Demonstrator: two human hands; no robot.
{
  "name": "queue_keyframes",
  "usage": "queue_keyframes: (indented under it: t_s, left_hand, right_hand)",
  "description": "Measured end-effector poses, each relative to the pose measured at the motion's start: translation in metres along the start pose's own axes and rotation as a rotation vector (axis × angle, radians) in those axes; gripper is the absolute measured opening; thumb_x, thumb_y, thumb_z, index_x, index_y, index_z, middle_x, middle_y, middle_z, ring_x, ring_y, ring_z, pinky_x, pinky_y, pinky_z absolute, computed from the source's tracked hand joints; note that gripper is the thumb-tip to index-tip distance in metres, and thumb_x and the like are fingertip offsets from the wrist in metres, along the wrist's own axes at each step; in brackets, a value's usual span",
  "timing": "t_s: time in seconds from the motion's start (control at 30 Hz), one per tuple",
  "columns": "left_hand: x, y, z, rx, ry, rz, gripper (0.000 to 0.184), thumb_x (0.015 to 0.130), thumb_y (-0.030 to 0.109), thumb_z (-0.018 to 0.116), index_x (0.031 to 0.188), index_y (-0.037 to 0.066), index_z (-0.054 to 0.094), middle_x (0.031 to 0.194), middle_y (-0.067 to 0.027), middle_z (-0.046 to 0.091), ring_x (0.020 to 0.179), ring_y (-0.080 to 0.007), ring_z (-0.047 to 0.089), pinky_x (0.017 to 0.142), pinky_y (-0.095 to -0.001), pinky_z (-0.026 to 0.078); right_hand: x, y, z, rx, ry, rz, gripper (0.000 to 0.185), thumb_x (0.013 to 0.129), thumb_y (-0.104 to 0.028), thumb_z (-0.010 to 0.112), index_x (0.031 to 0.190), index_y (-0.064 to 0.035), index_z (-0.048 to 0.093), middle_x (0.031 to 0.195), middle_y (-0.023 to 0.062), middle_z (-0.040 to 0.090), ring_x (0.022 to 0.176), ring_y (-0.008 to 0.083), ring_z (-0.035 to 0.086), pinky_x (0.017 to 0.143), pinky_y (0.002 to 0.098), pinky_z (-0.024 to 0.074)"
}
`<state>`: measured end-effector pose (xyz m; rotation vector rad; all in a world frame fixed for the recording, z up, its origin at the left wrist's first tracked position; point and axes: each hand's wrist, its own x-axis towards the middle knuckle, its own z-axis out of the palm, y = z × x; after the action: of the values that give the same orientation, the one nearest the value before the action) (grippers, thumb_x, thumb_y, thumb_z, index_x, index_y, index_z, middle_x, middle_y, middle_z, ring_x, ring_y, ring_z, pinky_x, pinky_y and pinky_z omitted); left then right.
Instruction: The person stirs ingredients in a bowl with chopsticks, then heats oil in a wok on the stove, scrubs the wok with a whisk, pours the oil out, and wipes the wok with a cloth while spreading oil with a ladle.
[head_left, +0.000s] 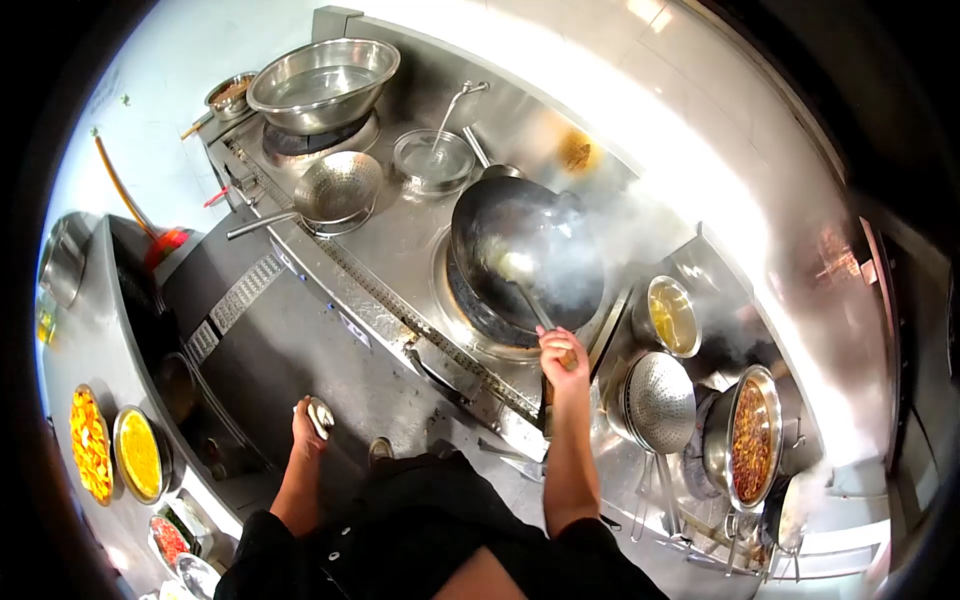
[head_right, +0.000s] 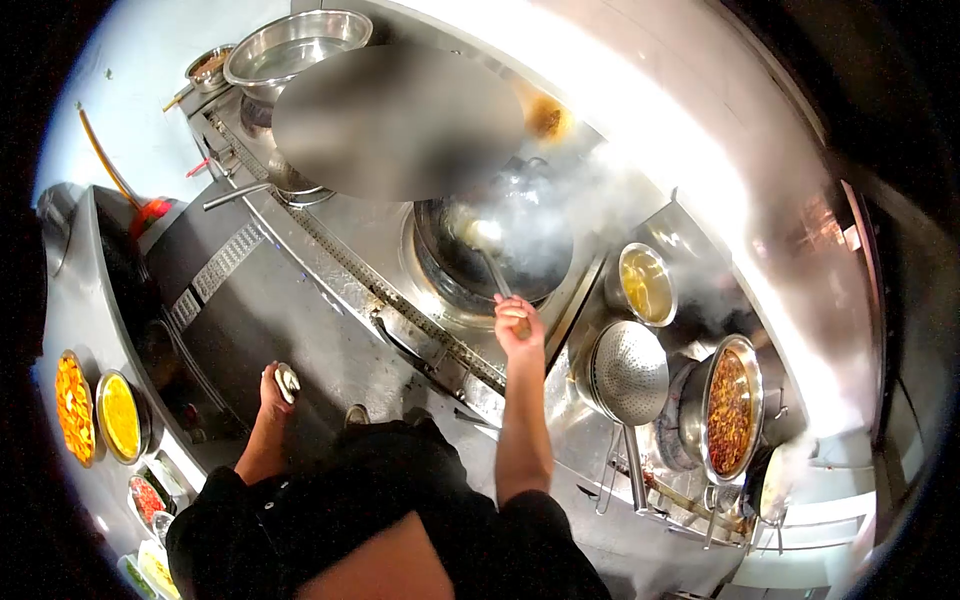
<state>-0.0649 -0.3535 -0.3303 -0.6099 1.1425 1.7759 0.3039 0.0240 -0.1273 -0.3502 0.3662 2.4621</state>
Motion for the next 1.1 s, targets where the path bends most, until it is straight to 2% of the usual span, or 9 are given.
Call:
queue_keyframes:
  t_s: [0.17, 0.47, 0.6, 0.67, 0.77, 0.8, 0.87, 0.97, 1.1]
  left_hand:
    - [-0.011, 0.013, -0.025, 0.024, -0.072, 0.12, 0.022, 0.088, 0.036, 0.058, 0.089, 0.014, 0.057, 0.071, -0.001, 0.06, 0.059, -0.0171, 0.06, 0.047, -0.0313, 0.049]
    - [-0.026, 0.006, -0.065, -0.098, 0.126, 0.009, 0.019, 0.086, 0.037, 0.06, 0.087, 0.019, 0.056, 0.073, 0.0014, 0.059, 0.062, -0.0149, 0.06, 0.046, -0.0295, 0.047]
    - [-0.02, -0.007, -0.065, -0.092, 0.196, -0.007, 0.017, 0.085, 0.036, 0.06, 0.086, 0.02, 0.055, 0.074, 0.0018, 0.059, 0.063, -0.0147, 0.06, 0.048, -0.0301, 0.049]
    - [-0.02, -0.011, -0.061, -0.022, 0.173, -0.016, 0.019, 0.085, 0.037, 0.06, 0.087, 0.02, 0.054, 0.074, 0.0007, 0.06, 0.063, -0.0166, 0.061, 0.048, -0.031, 0.049]
    - [-0.026, -0.006, -0.047, 0.052, 0.157, 0.008, 0.022, 0.085, 0.038, 0.061, 0.088, 0.017, 0.053, 0.074, -0.0016, 0.059, 0.061, -0.019, 0.061, 0.046, -0.0339, 0.05]
    - [-0.022, -0.005, -0.055, 0.076, 0.034, 0.058, 0.023, 0.085, 0.037, 0.06, 0.089, 0.015, 0.054, 0.075, -0.0025, 0.06, 0.062, -0.0196, 0.062, 0.047, -0.0354, 0.051]
    - [-0.036, -0.002, -0.047, 0.046, 0.144, 0.066, 0.022, 0.085, 0.035, 0.06, 0.091, 0.015, 0.055, 0.075, -0.0031, 0.06, 0.062, -0.0198, 0.062, 0.049, -0.0354, 0.052]
    - [-0.023, -0.011, -0.079, -0.077, 0.118, 0.025, 0.019, 0.085, 0.033, 0.061, 0.089, 0.015, 0.056, 0.075, -0.0029, 0.059, 0.062, -0.021, 0.061, 0.051, -0.0363, 0.051]
    - [-0.037, -0.014, -0.106, -0.094, 0.226, 0.027, 0.023, 0.082, 0.038, 0.063, 0.089, 0.018, 0.055, 0.075, -0.002, 0.058, 0.065, -0.0202, 0.061, 0.049, -0.035, 0.048]
  right_hand:
    - [-0.011, 0.045, -0.006, -0.415, 0.417, -0.242, 0.01, 0.095, -0.012, 0.052, 0.087, -0.008, 0.048, 0.065, 0.0008, 0.055, 0.045, 0.0088, 0.05, 0.037, 0.0208, 0.0391]
    - [-0.048, -0.01, -0.009, -1.885, 0.688, -0.476, 0.011, 0.092, -0.009, 0.054, 0.101, -0.0044, 0.049, 0.065, 0.0027, 0.052, 0.046, 0.0127, 0.05, 0.036, 0.0293, 0.0354]
    - [-0.064, 0.0, 0.006, -0.936, 0.535, -0.085, 0.011, 0.091, -0.012, 0.059, 0.097, -0.0103, 0.049, 0.065, 0.0008, 0.052, 0.046, 0.0094, 0.047, 0.037, 0.0261, 0.036]
    - [-0.043, -0.024, 0.0, -0.983, 0.512, -0.102, 0.012, 0.091, -0.013, 0.058, 0.1, -0.0095, 0.051, 0.065, 0.0004, 0.05, 0.045, 0.0095, 0.045, 0.037, 0.0248, 0.0348]
    - [-0.039, -0.005, -0.027, -1.741, 0.515, -0.525, 0.023, 0.089, -0.015, 0.058, 0.11, -0.0072, 0.051, 0.064, 0.0011, 0.049, 0.046, 0.0099, 0.044, 0.038, 0.0238, 0.0342]
    - [-0.053, -0.026, -0.037, -1.552, 0.534, -0.49, 0.042, 0.088, -0.014, 0.055, 0.128, -0.0045, 0.047, 0.068, 0.0064, 0.054, 0.05, 0.0164, 0.049, 0.044, 0.0301, 0.0415]
    - [-0.066, -0.037, -0.049, -2.365, 1.007, -0.723, 0.056, 0.088, -0.013, 0.054, 0.141, -0.0015, 0.038, 0.072, 0.0122, 0.058, 0.056, 0.0237, 0.053, 0.053, 0.0376, 0.046]
    - [-0.054, -0.032, -0.017, -2.271, 0.857, -0.862, 0.061, 0.088, -0.007, 0.047, 0.146, 0.0005, 0.028, 0.057, 0.0063, 0.047, 0.041, 0.0155, 0.042, 0.038, 0.0338, 0.0322]
    - [0.033, 0.01, 0.093, -1.998, 0.491, -0.72, 0.054, 0.089, -0.002, 0.048, 0.142, 0.0004, 0.035, 0.06, 0.0041, 0.044, 0.044, 0.0124, 0.044, 0.038, 0.0308, 0.0343]
